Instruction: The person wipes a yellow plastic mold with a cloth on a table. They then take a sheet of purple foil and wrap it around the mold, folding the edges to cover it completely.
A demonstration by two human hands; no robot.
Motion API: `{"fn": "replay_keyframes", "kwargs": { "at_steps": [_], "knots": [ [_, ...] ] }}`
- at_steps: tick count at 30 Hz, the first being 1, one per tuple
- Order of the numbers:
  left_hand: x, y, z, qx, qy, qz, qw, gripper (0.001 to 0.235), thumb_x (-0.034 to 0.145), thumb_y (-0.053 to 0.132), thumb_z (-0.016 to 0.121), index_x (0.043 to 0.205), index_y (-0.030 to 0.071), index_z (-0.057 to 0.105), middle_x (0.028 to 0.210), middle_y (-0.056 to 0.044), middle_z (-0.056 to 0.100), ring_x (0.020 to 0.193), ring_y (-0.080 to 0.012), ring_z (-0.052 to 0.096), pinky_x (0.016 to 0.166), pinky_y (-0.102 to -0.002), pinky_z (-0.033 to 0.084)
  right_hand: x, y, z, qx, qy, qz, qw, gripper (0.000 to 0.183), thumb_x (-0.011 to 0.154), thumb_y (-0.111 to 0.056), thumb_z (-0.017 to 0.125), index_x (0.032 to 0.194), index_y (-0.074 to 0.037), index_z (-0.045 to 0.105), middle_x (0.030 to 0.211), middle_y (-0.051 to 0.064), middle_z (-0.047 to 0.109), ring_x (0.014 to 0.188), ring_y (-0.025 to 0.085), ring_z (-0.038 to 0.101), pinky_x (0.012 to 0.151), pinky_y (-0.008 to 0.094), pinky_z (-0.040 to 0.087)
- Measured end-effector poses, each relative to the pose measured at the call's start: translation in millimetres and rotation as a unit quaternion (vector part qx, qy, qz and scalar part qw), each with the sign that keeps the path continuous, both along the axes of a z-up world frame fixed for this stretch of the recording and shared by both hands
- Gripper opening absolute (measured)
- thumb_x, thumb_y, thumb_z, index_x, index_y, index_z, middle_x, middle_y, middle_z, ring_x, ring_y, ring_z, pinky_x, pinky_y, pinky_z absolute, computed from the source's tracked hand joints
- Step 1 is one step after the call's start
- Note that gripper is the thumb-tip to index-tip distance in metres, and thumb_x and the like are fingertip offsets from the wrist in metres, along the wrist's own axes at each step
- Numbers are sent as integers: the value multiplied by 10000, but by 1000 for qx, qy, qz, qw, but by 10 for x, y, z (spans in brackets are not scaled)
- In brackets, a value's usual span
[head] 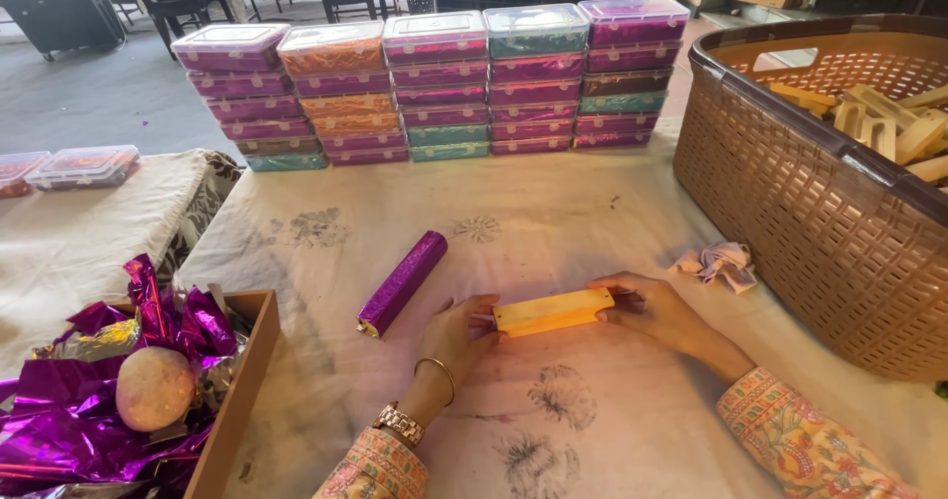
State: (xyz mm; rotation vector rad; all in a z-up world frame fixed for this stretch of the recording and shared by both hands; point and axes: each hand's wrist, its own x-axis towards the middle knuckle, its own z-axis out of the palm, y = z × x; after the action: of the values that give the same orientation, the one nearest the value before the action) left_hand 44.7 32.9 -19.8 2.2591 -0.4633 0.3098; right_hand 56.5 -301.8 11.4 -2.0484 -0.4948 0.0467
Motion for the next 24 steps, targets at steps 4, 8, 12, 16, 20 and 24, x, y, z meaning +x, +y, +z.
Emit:
{"fn": "replay_keyframes", "kwargs": {
  "at_steps": [4, 8, 12, 16, 20, 24],
  "knots": [
    [-5, -19, -10, -46, 32, -18, 998, 564, 764, 140, 828, 1285, 178, 614, 999, 18, 800, 953, -144, 773, 1193, -426, 345, 26, -15, -23, 7, 1, 7, 1000, 462, 838, -104, 780, 1284, -56, 669, 1232, 58, 715, 1107, 157, 691, 988, 314, 570],
    [-72, -61, 91, -12, 45, 7, 999, 639, 778, 129, 832, 1327, 205, 513, 1002, 42, 793, 979, -132, 756, 1149, -451, 300, 17, -26, -4, 9, 10, 28, 1000, 492, 827, -96, 791, 1297, -50, 654, 1226, 65, 715, 1106, 155, 684, 986, 314, 561],
    [-81, -68, 119, -20, 57, 15, 998, 569, 778, 120, 834, 1228, 168, 488, 1003, 29, 797, 978, -136, 767, 1118, -416, 332, 13, -27, -1, 7, 19, 19, 1000, 484, 834, -107, 788, 1297, -58, 658, 1209, 68, 737, 1096, 153, 696, 989, 314, 565],
    [-90, -53, 145, -68, 51, 5, 996, 541, 764, 71, 810, 1198, 145, 495, 1045, -4, 764, 978, -150, 764, 1056, -356, 443, -10, -5, 61, -3, -24, 18, 1000, 483, 803, -101, 811, 1265, -57, 680, 1227, 61, 720, 1117, 152, 690, 996, 317, 558],
    [-17, -52, 14, -98, 5, -4, 995, 536, 768, 16, 803, 1193, 106, 489, 1047, -52, 766, 985, -190, 769, 937, -356, 528, 82, -68, -104, 20, -14, 1, 1000, 496, 798, -108, 821, 1274, -63, 686, 1190, 67, 732, 1069, 150, 688, 968, 318, 556],
    [53, -26, -68, -111, 27, -1, 993, 601, 753, 35, 840, 1216, 98, 462, 1009, -74, 755, 940, -212, 764, 819, -331, 601, 125, -78, -104, 19, 39, 16, 999, 517, 773, -130, 844, 1263, -71, 689, 1130, 38, 748, 1027, 124, 697, 928, 284, 563]
  ]
}}
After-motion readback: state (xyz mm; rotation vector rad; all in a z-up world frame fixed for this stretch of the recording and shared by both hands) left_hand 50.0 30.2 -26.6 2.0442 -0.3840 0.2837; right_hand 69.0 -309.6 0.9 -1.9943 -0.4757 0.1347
